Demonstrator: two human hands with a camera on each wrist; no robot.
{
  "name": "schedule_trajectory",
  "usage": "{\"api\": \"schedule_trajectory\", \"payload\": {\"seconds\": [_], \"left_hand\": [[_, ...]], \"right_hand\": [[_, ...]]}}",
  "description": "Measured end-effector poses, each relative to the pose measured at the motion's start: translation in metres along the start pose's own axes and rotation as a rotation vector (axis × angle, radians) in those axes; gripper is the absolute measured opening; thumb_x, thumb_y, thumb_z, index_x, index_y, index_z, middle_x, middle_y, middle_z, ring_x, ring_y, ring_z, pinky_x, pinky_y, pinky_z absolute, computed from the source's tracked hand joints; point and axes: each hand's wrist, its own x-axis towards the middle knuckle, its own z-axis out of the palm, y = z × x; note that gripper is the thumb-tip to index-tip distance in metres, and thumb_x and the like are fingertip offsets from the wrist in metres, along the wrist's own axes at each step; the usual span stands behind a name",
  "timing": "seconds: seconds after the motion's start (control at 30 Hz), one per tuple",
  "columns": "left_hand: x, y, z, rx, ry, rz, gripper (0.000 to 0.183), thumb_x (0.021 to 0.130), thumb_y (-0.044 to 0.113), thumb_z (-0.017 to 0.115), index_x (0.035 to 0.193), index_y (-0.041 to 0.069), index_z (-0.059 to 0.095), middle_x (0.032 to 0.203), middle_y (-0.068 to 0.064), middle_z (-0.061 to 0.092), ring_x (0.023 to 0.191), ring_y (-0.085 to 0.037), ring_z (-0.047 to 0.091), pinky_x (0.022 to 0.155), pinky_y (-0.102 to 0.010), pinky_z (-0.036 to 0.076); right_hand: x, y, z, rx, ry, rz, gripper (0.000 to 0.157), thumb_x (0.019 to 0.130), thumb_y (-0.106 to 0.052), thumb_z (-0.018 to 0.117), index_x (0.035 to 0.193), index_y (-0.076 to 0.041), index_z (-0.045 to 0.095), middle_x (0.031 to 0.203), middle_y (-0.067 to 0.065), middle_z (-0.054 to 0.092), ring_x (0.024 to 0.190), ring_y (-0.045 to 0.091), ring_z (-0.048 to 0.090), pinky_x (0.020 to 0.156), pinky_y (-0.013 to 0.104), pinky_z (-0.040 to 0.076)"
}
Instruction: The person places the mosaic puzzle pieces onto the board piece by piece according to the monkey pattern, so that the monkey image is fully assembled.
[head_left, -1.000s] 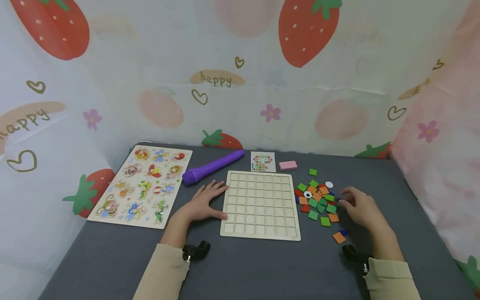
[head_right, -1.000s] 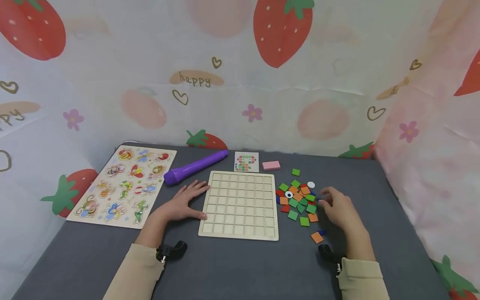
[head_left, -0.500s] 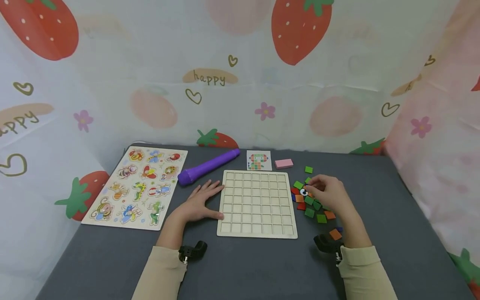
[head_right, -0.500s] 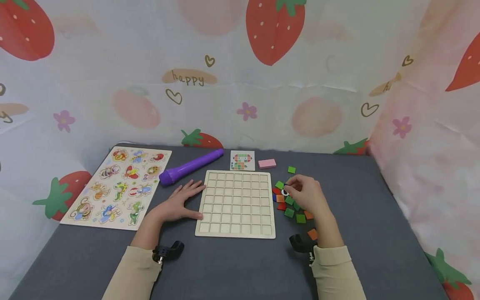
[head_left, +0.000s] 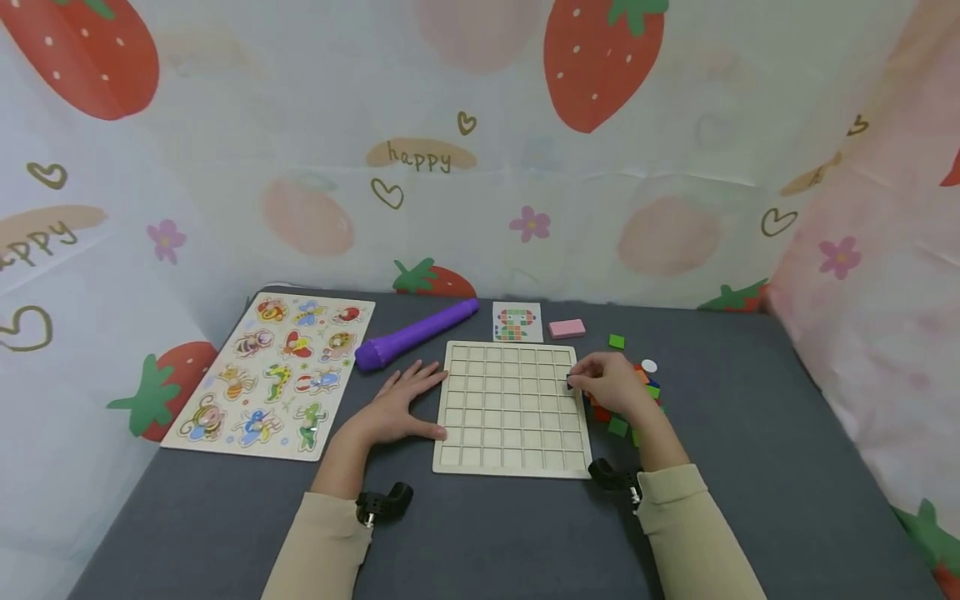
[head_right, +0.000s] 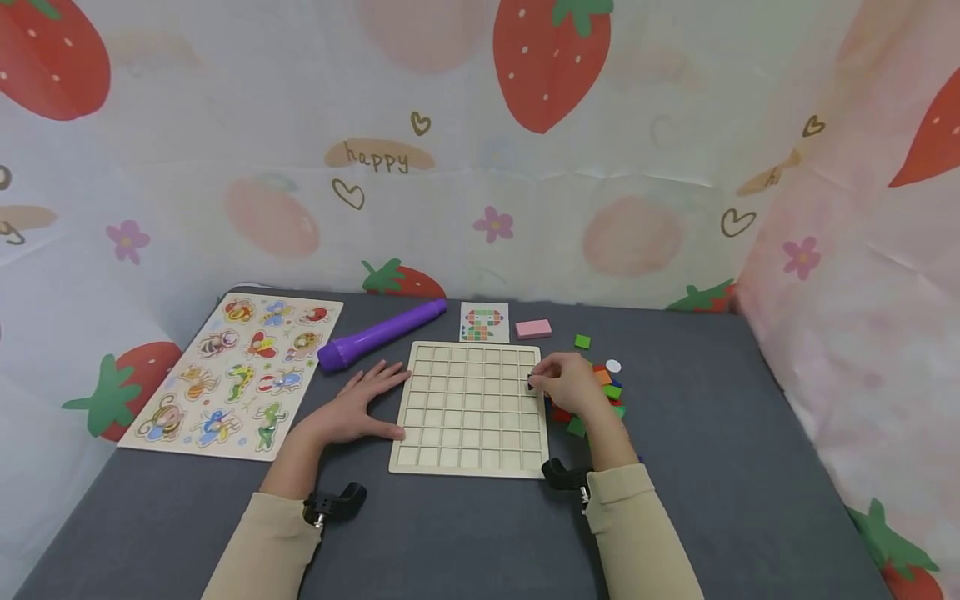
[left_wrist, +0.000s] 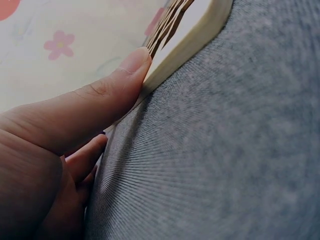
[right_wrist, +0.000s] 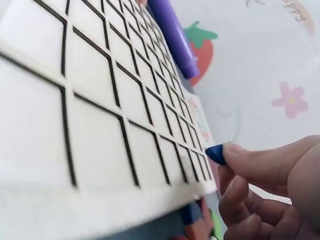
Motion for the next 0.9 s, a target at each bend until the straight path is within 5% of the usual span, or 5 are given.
{"api": "schedule_trajectory", "payload": {"seconds": [0.3, 0.6, 0.9], "left_hand": [[0.000, 0.001, 0.000, -0.001, 0.000, 0.004, 0.099, 0.079, 0.049, 0.083, 0.160, 0.021, 0.033, 0.170, -0.005, 0.018, 0.158, -0.031, 0.001, 0.127, -0.056, -0.002], [0.000, 0.000, 0.000, -0.006, 0.008, 0.004, 0.099, 0.079, 0.049, 0.083, 0.160, 0.021, 0.034, 0.170, -0.005, 0.019, 0.158, -0.031, 0.002, 0.127, -0.056, -0.002], [0.000, 0.000, 0.000, -0.002, 0.006, 0.009, 0.099, 0.078, 0.049, 0.084, 0.159, 0.021, 0.034, 0.169, -0.005, 0.019, 0.158, -0.032, 0.002, 0.126, -0.056, -0.001]], "right_hand": [[0.002, -0.006, 0.017, -0.104, 0.060, 0.019, 0.015, 0.094, -0.022, 0.072, 0.097, -0.007, 0.073, 0.092, 0.011, 0.069, 0.078, 0.024, 0.060, 0.064, 0.032, 0.051], [0.003, -0.015, 0.023, -0.172, 0.103, 0.053, 0.017, 0.092, -0.023, 0.074, 0.085, -0.008, 0.075, 0.081, 0.007, 0.068, 0.071, 0.023, 0.058, 0.056, 0.031, 0.046], [0.000, -0.018, 0.023, -0.180, 0.114, 0.058, 0.017, 0.092, -0.024, 0.074, 0.092, -0.007, 0.075, 0.089, 0.011, 0.069, 0.077, 0.025, 0.061, 0.060, 0.032, 0.050]]}}
